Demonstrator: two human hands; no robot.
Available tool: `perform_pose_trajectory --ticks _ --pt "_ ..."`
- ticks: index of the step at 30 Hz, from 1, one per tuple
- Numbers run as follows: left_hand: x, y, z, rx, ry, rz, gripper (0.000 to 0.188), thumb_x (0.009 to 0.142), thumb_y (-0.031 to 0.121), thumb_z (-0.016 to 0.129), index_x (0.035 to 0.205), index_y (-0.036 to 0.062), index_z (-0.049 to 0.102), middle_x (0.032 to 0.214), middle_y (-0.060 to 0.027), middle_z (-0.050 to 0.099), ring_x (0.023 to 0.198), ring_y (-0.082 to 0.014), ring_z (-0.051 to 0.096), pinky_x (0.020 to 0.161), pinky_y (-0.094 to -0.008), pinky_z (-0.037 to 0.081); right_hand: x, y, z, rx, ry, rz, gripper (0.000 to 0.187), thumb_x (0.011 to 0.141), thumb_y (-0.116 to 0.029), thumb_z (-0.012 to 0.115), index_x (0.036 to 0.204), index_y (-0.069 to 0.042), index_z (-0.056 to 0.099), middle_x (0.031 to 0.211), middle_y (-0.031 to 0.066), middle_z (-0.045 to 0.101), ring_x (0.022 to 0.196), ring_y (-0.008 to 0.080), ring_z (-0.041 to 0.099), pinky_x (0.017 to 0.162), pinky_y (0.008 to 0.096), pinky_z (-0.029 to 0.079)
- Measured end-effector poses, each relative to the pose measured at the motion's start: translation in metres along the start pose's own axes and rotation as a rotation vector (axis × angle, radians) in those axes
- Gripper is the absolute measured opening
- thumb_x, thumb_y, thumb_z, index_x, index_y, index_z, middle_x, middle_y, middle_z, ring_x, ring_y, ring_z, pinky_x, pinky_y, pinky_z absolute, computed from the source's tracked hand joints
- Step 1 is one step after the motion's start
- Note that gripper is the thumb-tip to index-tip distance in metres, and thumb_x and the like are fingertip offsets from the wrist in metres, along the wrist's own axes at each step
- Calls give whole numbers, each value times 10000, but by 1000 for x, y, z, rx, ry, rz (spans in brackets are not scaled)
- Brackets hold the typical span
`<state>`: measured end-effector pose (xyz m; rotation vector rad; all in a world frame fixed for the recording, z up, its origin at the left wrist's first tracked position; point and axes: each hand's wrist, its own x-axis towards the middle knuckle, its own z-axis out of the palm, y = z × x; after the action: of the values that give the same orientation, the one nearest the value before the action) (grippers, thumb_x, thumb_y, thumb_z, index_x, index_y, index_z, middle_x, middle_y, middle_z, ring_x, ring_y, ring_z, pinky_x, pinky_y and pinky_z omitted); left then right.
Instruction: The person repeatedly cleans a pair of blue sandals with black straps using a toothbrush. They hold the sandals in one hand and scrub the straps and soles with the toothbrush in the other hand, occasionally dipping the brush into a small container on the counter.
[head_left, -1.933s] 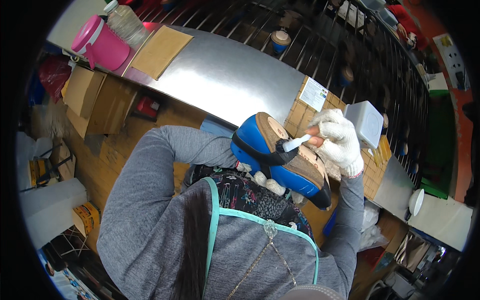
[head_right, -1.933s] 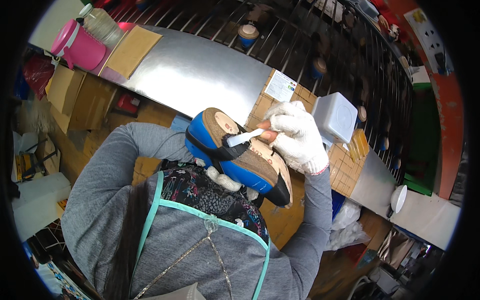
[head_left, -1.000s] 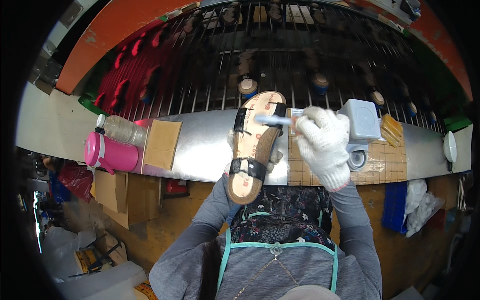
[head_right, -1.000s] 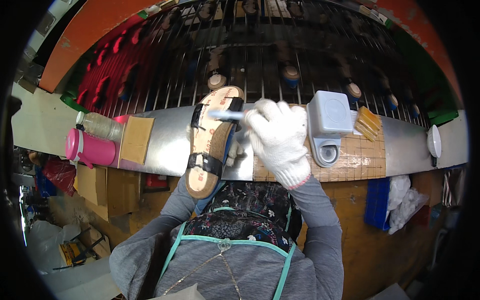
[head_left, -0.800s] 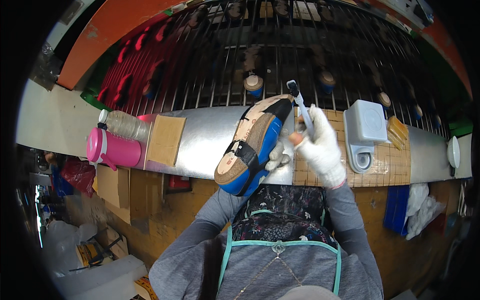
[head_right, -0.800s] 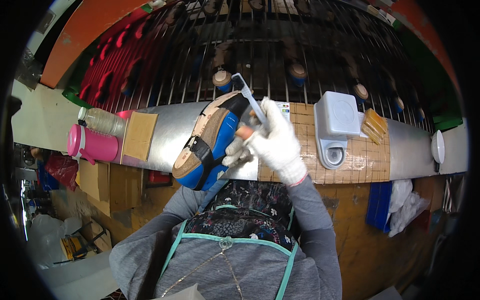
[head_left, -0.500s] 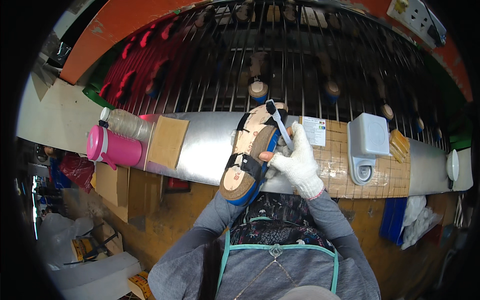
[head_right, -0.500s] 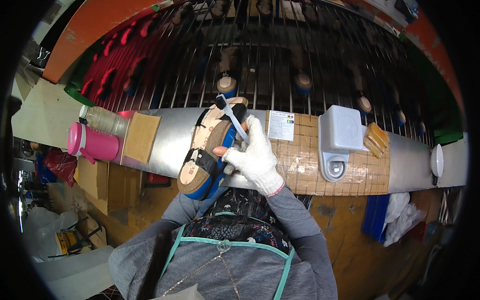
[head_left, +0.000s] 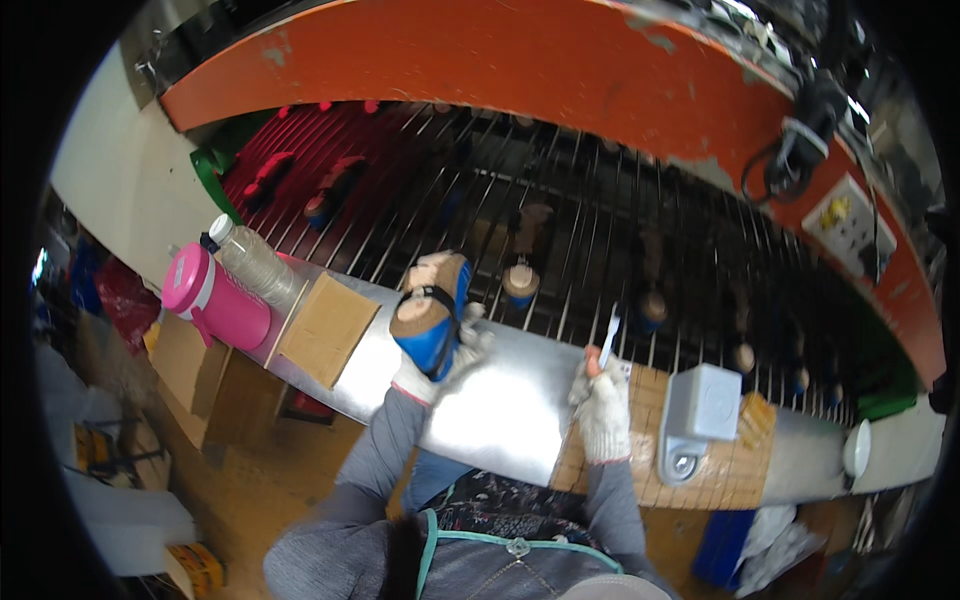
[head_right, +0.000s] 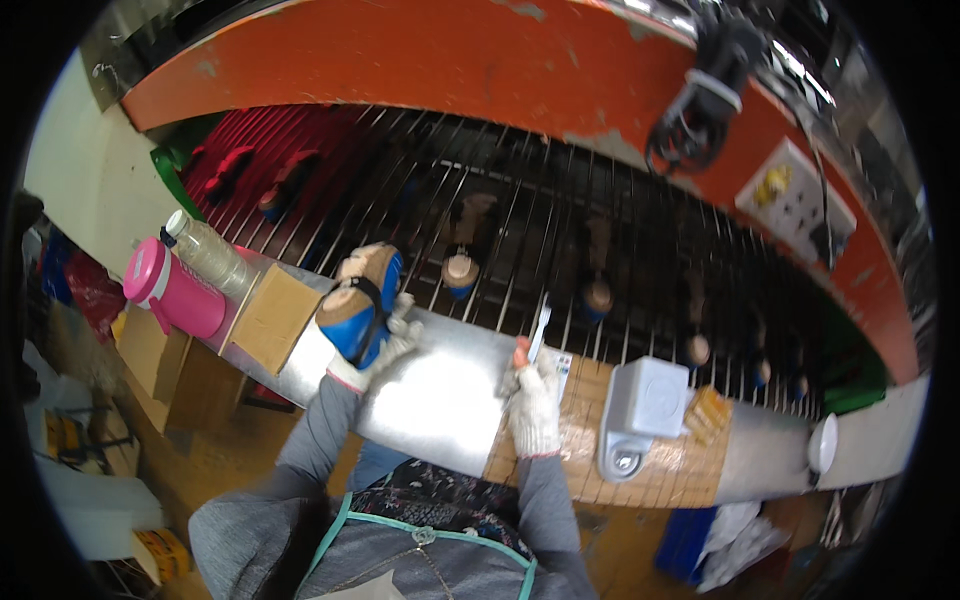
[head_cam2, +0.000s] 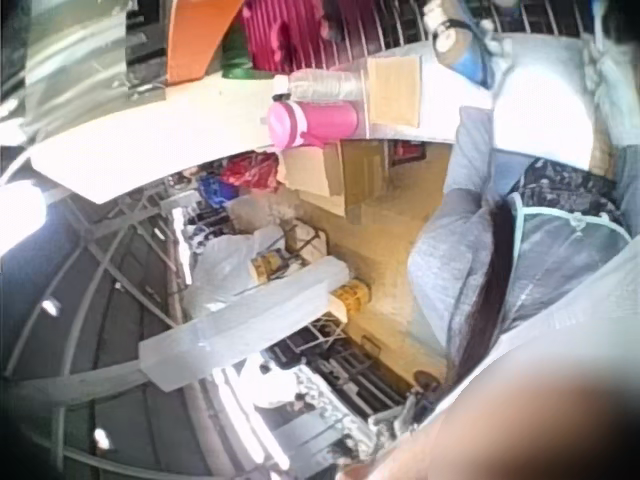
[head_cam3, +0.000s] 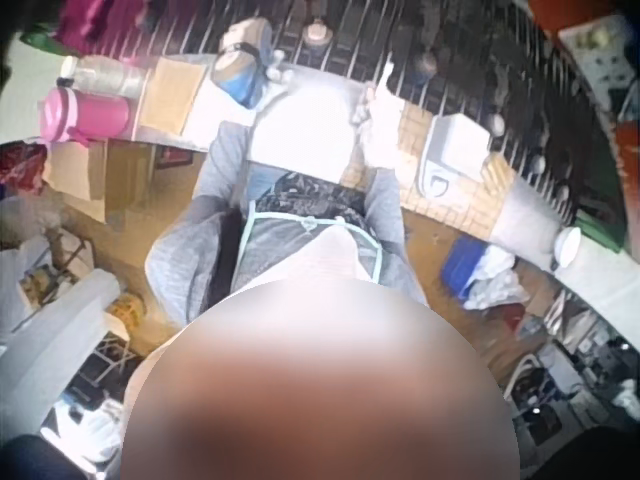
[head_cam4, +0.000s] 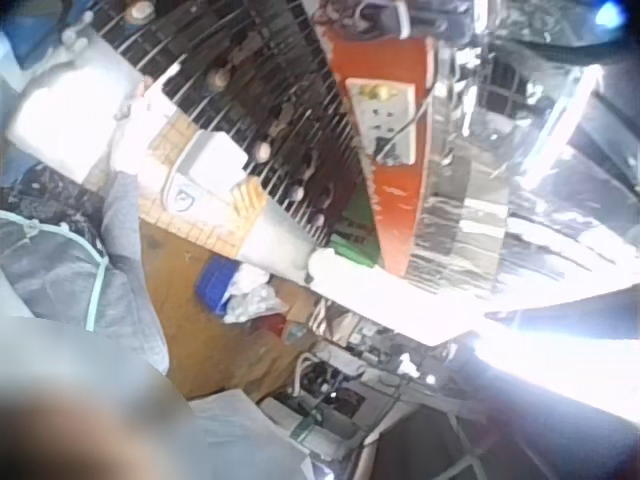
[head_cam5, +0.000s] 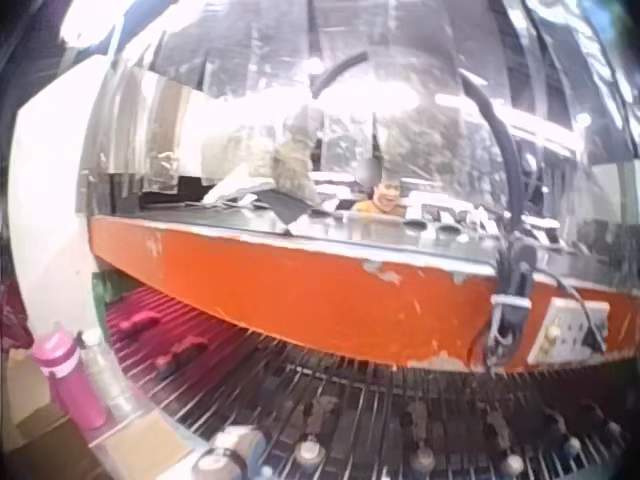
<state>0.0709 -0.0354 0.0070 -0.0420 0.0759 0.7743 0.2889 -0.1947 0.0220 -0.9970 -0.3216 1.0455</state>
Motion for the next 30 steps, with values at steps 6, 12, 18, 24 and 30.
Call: perform_pose_trajectory --ticks 6,12,18,24,30 --pt "112 107 -24 56 252 207 518 985 476 519 1198 6 562 1099 -244 634 778 -319 644 856 -546 555 45 5 8 -203 -44 72 256 949 -274 708 915 -114 510 729 -34 472 536 45 398 472 227 331" --pt "160 158 -39 192 345 325 775 930 727 468 1466 175 381 1375 -212 454 1149 -418 525 1013 -645 413 140 28 60 -904 85 -58 392 837 -361 773 1004 -47 606 820 21 609 689 139 590 577 297 485" --pt "162 179 -49 175 446 502 541 943 567 605 1255 127 560 1184 -162 581 1004 -376 575 816 -485 549 189 64 79 -1170 223 -157 613 659 -416 843 1004 30 600 968 219 673 884 362 673 804 423 532" --pt "174 193 -68 168 581 754 455 1022 434 458 1329 105 525 1347 -169 534 1213 -419 531 1003 -575 497 205 63 61 -868 80 31 570 722 -217 774 1165 57 541 935 146 626 745 230 647 546 332 528" --pt "138 156 -44 99 502 751 805 996 601 436 1580 139 129 1571 -202 255 1373 -512 375 1117 -610 380 188 45 71 -1205 172 -84 455 832 -335 699 1098 17 588 1049 226 661 852 402 702 755 443 573"
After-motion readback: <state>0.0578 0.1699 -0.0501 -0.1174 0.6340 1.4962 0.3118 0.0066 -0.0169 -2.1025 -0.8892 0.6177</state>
